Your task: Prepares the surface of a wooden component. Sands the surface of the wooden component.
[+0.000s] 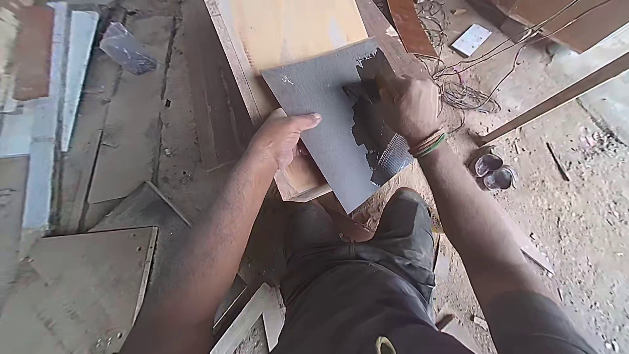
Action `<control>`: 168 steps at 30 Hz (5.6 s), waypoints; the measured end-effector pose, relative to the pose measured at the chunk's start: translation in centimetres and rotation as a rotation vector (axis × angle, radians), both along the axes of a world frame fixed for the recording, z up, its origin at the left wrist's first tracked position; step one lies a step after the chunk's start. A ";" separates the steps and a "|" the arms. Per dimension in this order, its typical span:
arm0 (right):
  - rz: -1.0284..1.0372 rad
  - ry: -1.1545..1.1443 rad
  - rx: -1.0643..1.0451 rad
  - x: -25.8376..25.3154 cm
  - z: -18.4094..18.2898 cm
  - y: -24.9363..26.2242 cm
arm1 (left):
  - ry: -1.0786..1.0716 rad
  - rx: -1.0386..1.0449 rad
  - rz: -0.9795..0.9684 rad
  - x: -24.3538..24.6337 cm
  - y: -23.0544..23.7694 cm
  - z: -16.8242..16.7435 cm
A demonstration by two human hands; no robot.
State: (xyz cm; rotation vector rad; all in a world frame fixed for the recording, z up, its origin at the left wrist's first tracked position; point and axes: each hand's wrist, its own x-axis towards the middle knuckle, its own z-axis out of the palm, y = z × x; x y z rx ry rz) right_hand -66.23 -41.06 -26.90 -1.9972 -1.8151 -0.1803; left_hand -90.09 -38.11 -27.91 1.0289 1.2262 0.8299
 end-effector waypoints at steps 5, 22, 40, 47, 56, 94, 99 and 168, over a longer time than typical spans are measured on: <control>0.191 0.059 0.172 -5.9 -2.1 -3.9 | 0.069 0.274 0.092 0.5 -0.5 -2.2; -0.230 0.059 -0.118 -3.1 5.0 8.4 | 0.106 0.504 0.041 -0.4 -1.3 -3.8; -0.249 0.292 -0.126 -3.0 6.5 3.9 | 0.206 0.486 0.132 0.1 -2.1 -4.0; 0.007 0.154 -0.084 -9.4 3.6 4.0 | 0.178 0.512 0.129 0.2 -2.3 -4.0; -0.259 0.302 -0.179 -3.1 7.1 7.4 | 0.229 0.471 0.131 0.2 -2.3 -3.9; -0.388 0.573 0.260 1.9 10.6 7.9 | 0.203 0.510 0.143 0.1 -2.8 -3.7; -0.381 0.414 -0.066 -1.1 8.4 6.6 | 0.202 0.537 0.140 0.2 -3.0 -3.8; 0.735 0.494 0.337 12.9 -2.2 9.8 | 0.111 0.412 0.139 0.9 -1.0 -3.1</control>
